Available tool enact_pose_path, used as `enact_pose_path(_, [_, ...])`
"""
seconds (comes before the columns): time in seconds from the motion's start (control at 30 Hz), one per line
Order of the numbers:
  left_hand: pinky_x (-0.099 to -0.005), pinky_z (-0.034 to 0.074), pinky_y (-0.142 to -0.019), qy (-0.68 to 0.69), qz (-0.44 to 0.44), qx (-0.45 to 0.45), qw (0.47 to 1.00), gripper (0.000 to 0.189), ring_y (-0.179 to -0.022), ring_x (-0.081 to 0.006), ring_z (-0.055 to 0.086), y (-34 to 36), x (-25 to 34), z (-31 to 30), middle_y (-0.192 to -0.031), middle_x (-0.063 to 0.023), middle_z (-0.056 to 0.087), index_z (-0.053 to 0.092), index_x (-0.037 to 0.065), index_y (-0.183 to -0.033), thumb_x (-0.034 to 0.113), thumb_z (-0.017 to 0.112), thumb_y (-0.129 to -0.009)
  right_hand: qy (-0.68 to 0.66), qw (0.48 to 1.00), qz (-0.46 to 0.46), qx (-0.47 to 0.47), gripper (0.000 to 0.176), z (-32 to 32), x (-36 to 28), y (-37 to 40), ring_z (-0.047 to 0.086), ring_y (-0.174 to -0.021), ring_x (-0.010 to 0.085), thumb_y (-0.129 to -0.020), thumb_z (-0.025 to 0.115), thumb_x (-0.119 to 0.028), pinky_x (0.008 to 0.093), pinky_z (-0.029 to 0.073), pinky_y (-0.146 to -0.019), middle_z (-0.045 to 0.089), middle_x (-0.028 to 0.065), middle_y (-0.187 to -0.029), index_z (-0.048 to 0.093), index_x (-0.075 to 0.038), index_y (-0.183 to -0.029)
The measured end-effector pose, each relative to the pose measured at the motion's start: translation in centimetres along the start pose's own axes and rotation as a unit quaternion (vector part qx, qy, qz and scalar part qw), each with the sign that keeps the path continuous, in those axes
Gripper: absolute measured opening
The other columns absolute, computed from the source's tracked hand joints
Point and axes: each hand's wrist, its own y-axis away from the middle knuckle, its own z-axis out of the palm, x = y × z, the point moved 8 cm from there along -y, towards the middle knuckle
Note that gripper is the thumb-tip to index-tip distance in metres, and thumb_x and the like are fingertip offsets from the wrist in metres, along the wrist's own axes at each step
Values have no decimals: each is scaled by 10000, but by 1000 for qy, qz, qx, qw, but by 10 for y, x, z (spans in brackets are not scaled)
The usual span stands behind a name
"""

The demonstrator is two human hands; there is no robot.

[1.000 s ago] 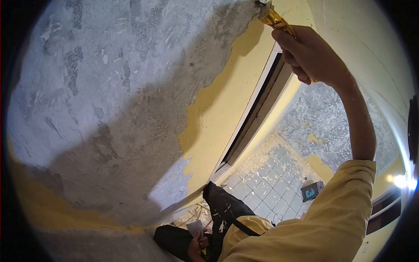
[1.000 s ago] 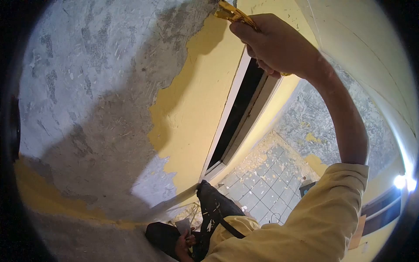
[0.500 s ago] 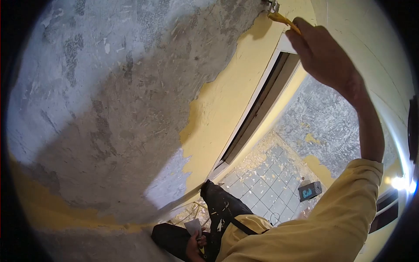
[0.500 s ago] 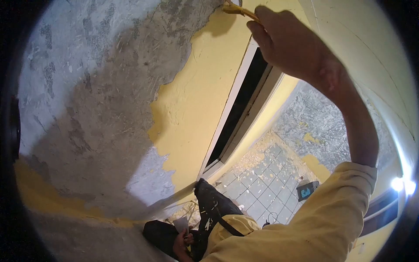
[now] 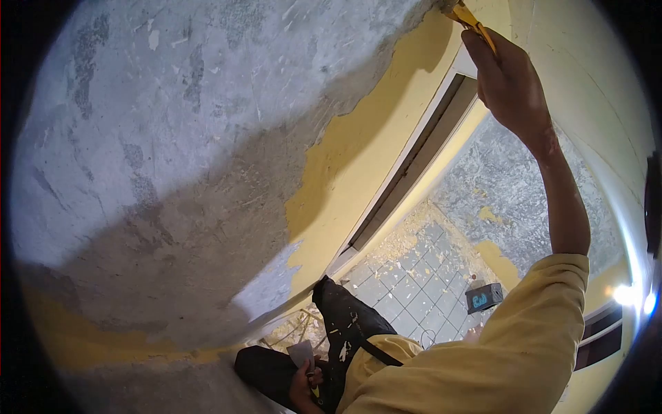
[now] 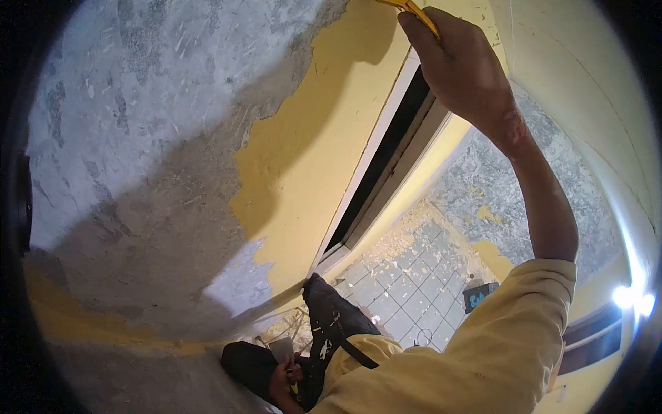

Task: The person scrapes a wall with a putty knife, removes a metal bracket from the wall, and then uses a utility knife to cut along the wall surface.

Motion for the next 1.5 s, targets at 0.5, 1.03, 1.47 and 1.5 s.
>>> enact_pose_path(0.5, [-216, 283, -430, -19, 15, 21, 999, 390, -436, -72, 320, 1, 9, 4, -604, -26, 446, 482, 35, -1153, 347, 381, -943, 104, 988, -113, 7, 251, -15, -23, -2, 472, -417, 91, -928, 456, -237, 270, 398, -427, 488, 24, -512, 534, -3, -880])
enact_pose_path(1.03, [-223, 290, -435, -19, 7, 22, 1000, 382, -435, -80, 327, 3, 7, 6, -603, -27, 451, 488, 36, -1147, 339, 363, -950, -110, 979, 68, -157, 406, 15, 13, -6, 364, -243, 53, -928, 397, -305, 198, 316, -266, 384, -13, -356, 415, -94, -582])
enact_pose_path(1.47, [-227, 288, -433, -14, 10, 27, 999, 383, -427, -79, 321, 3, 4, 5, -594, -23, 454, 498, 44, -1147, 346, 392, -937, -213, 966, 82, -122, 382, 23, 10, 2, 326, -263, 50, -931, 392, -255, 208, 286, -266, 306, -33, -389, 379, -99, -583])
enact_pose_path(1.5, [-226, 287, -433, -8, 8, 18, 1000, 381, -428, -79, 322, 3, 3, 5, -594, -23, 454, 499, 44, -1146, 344, 390, -938, -227, 963, 91, -115, 383, 25, 11, 3, 326, -265, 53, -927, 402, -255, 213, 282, -266, 305, -34, -393, 370, -98, -578])
